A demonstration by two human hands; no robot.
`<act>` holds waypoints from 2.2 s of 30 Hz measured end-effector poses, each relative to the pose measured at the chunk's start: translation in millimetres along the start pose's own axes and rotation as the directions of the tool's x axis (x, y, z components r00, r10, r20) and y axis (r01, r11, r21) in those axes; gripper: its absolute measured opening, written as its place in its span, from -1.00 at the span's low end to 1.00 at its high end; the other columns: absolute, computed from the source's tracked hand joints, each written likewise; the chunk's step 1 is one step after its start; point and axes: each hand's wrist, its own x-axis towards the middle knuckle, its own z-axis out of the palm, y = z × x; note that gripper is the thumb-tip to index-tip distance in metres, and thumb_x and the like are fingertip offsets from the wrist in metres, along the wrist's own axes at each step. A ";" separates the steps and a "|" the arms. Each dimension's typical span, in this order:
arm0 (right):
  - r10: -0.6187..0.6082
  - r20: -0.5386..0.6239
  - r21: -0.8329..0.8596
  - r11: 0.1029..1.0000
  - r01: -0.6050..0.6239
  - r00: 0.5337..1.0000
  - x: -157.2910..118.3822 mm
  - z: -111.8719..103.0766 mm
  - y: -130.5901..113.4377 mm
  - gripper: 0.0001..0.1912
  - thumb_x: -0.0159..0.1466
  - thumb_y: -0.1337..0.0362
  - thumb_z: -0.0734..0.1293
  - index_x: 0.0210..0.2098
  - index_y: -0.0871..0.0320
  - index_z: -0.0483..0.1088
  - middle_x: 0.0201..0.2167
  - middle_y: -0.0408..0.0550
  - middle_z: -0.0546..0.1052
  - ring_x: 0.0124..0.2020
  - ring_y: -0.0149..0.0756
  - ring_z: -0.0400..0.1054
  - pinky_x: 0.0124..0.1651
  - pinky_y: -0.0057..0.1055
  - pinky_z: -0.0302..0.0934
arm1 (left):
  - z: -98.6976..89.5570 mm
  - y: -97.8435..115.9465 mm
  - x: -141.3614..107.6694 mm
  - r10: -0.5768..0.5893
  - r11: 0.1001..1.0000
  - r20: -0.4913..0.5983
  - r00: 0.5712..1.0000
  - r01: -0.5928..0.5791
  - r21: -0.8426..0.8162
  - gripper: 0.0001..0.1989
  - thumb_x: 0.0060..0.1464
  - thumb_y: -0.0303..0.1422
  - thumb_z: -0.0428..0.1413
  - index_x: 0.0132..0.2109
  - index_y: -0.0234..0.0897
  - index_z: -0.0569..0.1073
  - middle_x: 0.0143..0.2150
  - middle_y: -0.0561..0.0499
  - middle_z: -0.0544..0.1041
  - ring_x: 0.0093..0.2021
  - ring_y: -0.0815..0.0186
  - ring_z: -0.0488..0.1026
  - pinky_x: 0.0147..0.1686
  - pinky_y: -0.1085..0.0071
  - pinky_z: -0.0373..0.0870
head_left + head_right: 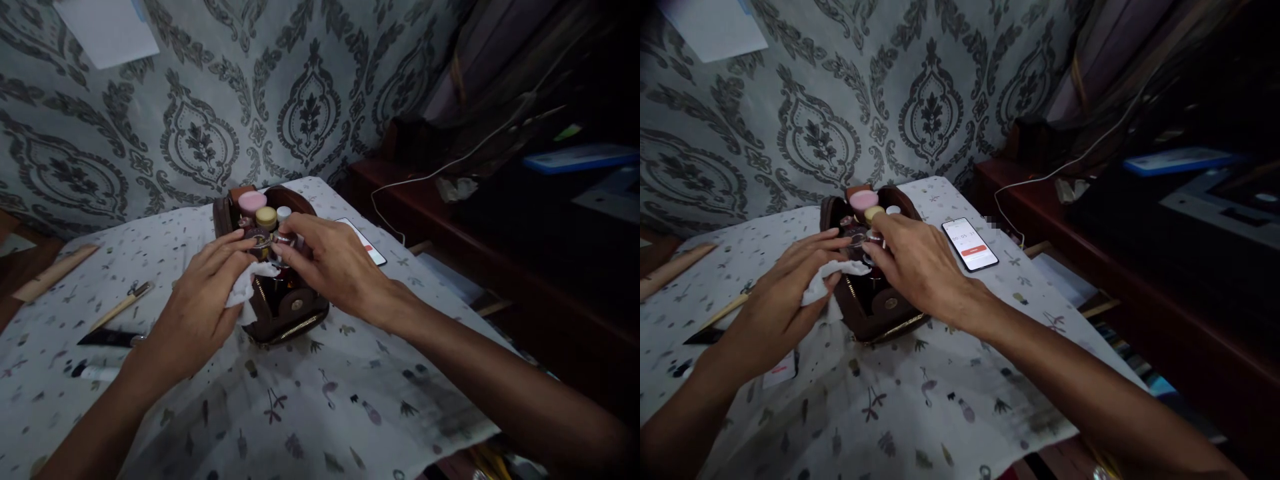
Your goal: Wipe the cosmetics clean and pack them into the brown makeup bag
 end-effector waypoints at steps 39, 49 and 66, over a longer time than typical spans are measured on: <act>-0.227 -0.487 -0.153 0.973 0.173 0.843 -10.3 -5.7 12.4 -0.84 0.28 0.42 0.34 -0.24 0.09 0.27 -0.26 -0.09 0.38 -0.43 -0.42 0.36 -0.47 -0.49 0.30 | 7.0 -4.3 -6.1 0.007 1.000 -0.039 0.999 -0.007 -0.003 -0.38 -0.04 -0.66 -0.06 0.18 -0.17 0.24 0.35 -0.08 0.31 0.44 0.16 0.09 0.34 -0.01 0.25; -0.323 -0.439 -0.152 0.946 0.285 0.839 -17.2 14.8 15.1 -0.85 0.32 0.41 0.30 -0.17 0.08 0.27 -0.15 0.00 0.41 -0.27 -0.33 0.43 -0.33 -0.43 0.41 | 10.3 -4.9 -8.6 0.011 1.000 -0.058 0.998 -0.012 -0.018 -0.42 -0.03 -0.65 -0.05 0.14 -0.16 0.25 0.34 -0.07 0.32 0.44 0.20 0.07 0.35 0.02 0.23; 0.037 -0.695 0.171 0.978 0.116 0.718 -43.3 -48.4 4.4 -0.66 0.30 0.30 0.39 0.05 -0.11 0.46 -0.09 -0.05 0.51 -0.19 -0.14 0.46 -0.30 -0.21 0.38 | 4.6 -4.1 -5.5 -0.007 1.000 -0.003 1.000 0.007 0.011 -0.46 0.02 -0.62 -0.05 0.15 -0.17 0.26 0.29 -0.11 0.37 0.41 0.12 0.15 0.33 0.03 0.25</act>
